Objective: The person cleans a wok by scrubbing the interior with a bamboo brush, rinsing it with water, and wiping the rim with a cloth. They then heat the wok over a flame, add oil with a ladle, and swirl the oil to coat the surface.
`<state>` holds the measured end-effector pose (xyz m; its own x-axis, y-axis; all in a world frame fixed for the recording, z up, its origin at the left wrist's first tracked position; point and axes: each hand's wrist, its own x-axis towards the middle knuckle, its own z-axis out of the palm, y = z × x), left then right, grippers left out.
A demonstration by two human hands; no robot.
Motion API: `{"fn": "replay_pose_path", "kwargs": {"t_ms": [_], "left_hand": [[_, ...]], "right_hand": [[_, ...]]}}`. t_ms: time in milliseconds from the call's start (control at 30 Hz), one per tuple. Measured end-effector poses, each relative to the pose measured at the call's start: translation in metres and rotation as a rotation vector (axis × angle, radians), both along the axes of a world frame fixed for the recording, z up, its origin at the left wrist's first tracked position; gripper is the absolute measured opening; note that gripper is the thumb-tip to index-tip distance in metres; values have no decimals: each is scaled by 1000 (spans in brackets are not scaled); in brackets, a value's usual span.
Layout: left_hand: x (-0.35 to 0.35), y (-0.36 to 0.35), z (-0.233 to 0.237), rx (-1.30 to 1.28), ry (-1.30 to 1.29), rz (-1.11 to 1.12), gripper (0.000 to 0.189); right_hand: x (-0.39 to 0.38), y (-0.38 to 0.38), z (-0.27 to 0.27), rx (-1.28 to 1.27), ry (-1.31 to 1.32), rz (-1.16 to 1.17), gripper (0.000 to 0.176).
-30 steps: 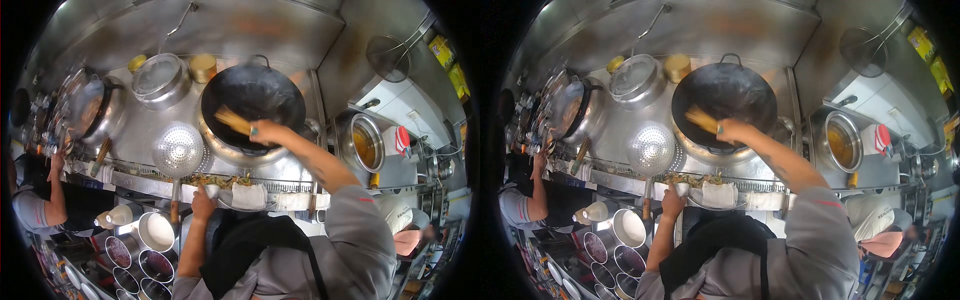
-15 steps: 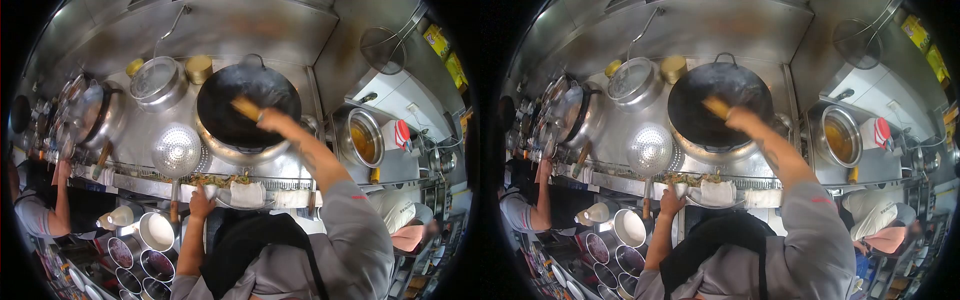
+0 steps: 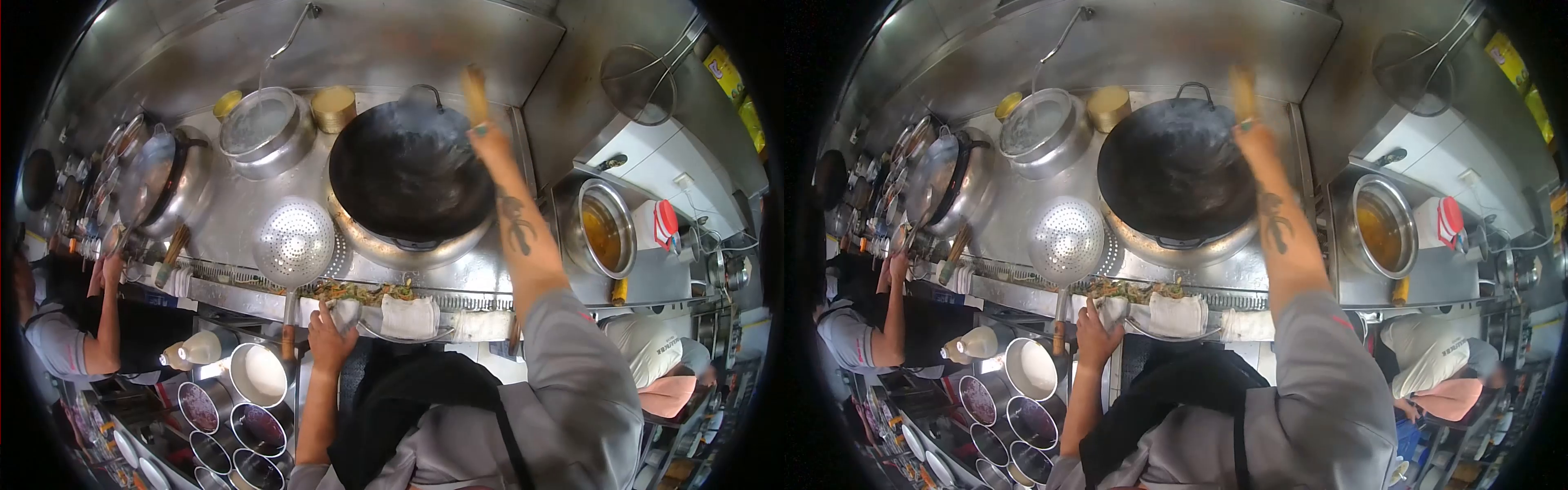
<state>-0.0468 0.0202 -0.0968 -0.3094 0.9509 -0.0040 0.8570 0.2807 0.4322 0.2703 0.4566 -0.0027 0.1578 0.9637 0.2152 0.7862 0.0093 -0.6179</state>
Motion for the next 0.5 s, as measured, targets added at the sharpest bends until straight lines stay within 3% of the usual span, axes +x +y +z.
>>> {"fn": "replay_pose_path", "kwargs": {"t_ms": [100,133,167,267,300,367,400,433,467,500], "left_hand": [[9,3,19,141,20,-5,86],[12,4,23,166,6,-5,85],[14,4,27,191,-9,-7,83],[24,7,34,247,-12,-4,78],[29,10,37,281,-45,-46,76],[39,23,46,350,-107,-136,71],[47,31,55,374,-122,-201,67],[58,39,65,398,-138,-263,64],[68,51,75,427,-152,-323,60],[78,63,84,453,-165,-374,58]], "right_hand": [[-70,-27,-51,-291,-124,347,33],[-87,-42,-51,-525,-94,597,31],[-101,-70,-53,-519,52,728,34],[-94,-153,45,-778,-128,818,35],[-57,-126,-1,-721,-106,1099,39],[8,-118,54,-814,-465,894,47],[56,-85,42,-753,-606,831,44],[78,-85,68,-693,-651,346,40],[109,-77,79,-308,-717,309,37],[130,-76,79,-164,-680,190,39]]}}
